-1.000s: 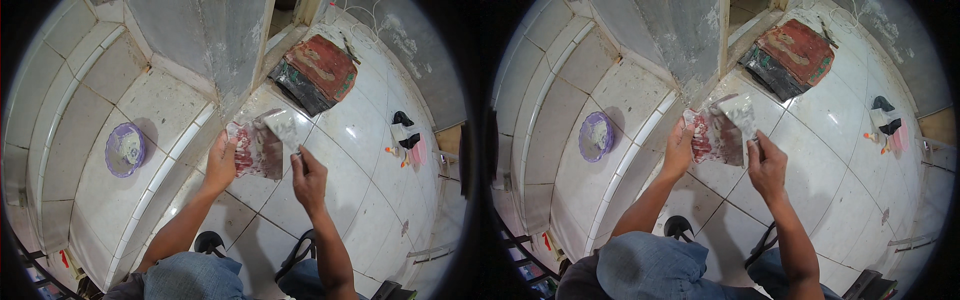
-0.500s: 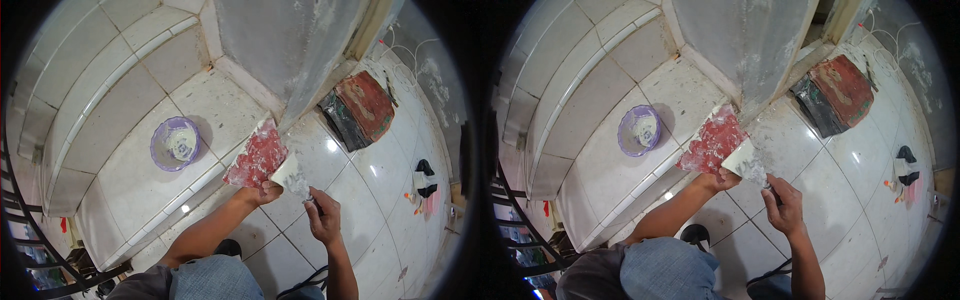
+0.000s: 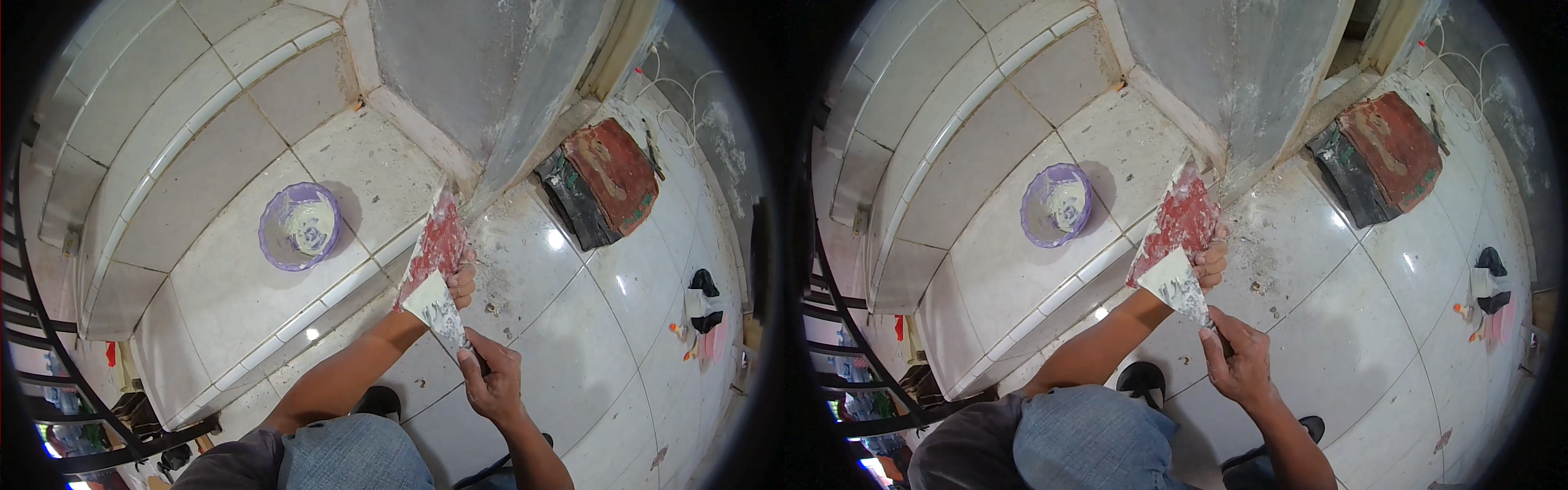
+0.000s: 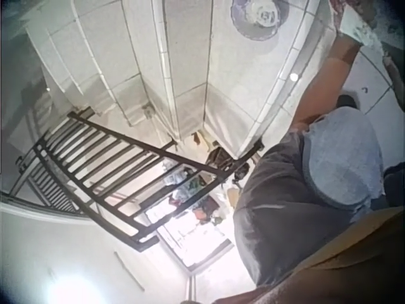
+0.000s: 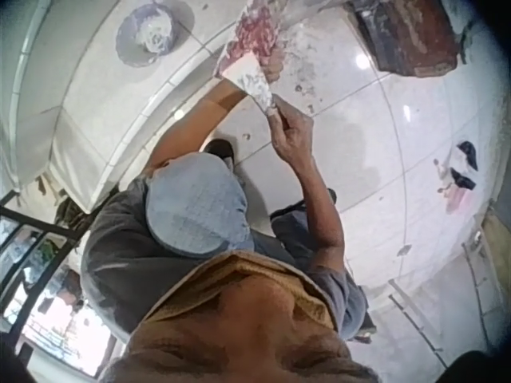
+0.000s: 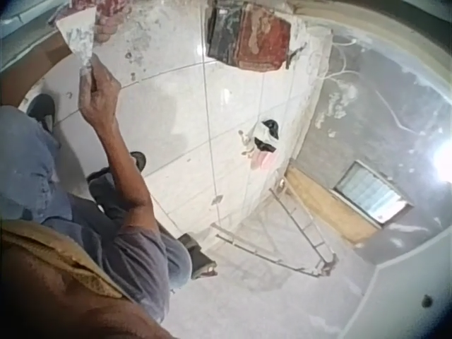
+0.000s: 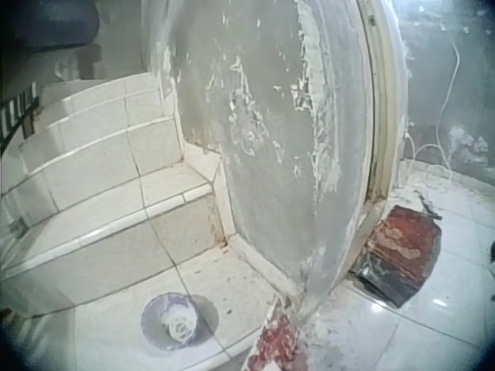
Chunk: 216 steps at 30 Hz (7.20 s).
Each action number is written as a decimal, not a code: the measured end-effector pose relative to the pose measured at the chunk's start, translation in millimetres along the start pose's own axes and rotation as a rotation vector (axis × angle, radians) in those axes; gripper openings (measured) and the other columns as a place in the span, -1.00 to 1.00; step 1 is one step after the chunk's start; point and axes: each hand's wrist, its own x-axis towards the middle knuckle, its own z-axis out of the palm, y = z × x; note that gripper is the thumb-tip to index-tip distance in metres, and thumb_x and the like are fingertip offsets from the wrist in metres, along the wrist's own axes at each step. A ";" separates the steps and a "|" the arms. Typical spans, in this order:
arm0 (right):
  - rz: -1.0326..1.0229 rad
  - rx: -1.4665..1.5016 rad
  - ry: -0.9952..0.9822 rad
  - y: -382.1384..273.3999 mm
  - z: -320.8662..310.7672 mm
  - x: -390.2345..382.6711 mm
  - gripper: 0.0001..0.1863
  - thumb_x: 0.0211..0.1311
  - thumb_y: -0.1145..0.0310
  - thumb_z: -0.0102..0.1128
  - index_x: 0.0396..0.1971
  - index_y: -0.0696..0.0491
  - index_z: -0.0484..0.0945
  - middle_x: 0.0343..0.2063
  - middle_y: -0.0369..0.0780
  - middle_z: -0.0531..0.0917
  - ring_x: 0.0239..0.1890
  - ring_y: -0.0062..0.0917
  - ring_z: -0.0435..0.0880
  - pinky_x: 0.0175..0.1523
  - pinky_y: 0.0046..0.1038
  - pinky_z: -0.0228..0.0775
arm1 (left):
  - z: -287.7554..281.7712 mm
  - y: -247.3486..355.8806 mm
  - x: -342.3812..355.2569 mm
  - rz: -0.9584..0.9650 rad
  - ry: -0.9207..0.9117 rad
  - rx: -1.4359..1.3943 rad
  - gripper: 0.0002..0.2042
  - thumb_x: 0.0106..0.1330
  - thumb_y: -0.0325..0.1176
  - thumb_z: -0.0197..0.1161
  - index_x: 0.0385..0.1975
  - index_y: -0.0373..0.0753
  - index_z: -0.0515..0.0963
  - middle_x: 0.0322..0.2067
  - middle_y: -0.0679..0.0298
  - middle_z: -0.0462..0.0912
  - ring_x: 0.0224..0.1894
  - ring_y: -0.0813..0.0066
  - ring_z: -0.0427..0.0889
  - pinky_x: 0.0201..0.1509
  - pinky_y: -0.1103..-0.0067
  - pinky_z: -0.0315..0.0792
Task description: Apply and smooth patching compound on a damaged wall corner and surface.
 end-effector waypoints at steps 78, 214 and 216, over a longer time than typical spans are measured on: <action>0.051 0.146 0.193 35.6 -60.2 30.3 -0.64 0.21 0.46 0.19 -0.01 0.27 0.52 -0.55 -0.33 0.49 -0.53 -0.72 0.36 -0.38 -0.64 0.23 | 19.2 2.7 -63.0 0.413 0.787 1.041 -0.70 0.46 -0.06 -0.04 -0.27 -0.14 0.50 -0.54 0.55 0.40 -0.61 0.77 0.28 -0.57 0.77 0.21; 0.609 0.930 -0.320 46.6 -88.9 5.9 -0.57 0.42 0.25 -0.03 0.15 0.21 0.39 -0.45 -0.34 0.53 -0.75 -0.79 0.16 -0.72 -0.70 -0.01 | 24.6 -30.5 -114.9 0.849 0.244 2.394 -0.71 0.19 -0.73 0.04 -0.13 -0.28 0.31 -0.27 -0.09 0.63 -0.20 -0.02 0.69 -0.19 0.36 0.59; 0.580 0.928 -0.289 54.4 -91.6 10.4 -0.56 0.42 0.25 -0.03 0.16 0.21 0.38 -0.44 -0.34 0.53 -0.74 -0.79 0.17 -0.71 -0.70 0.01 | 21.5 -29.6 -115.4 0.862 0.259 2.380 -0.75 0.21 -0.72 0.04 -0.16 -0.30 0.34 -0.29 -0.06 0.63 -0.21 -0.03 0.68 -0.19 0.37 0.57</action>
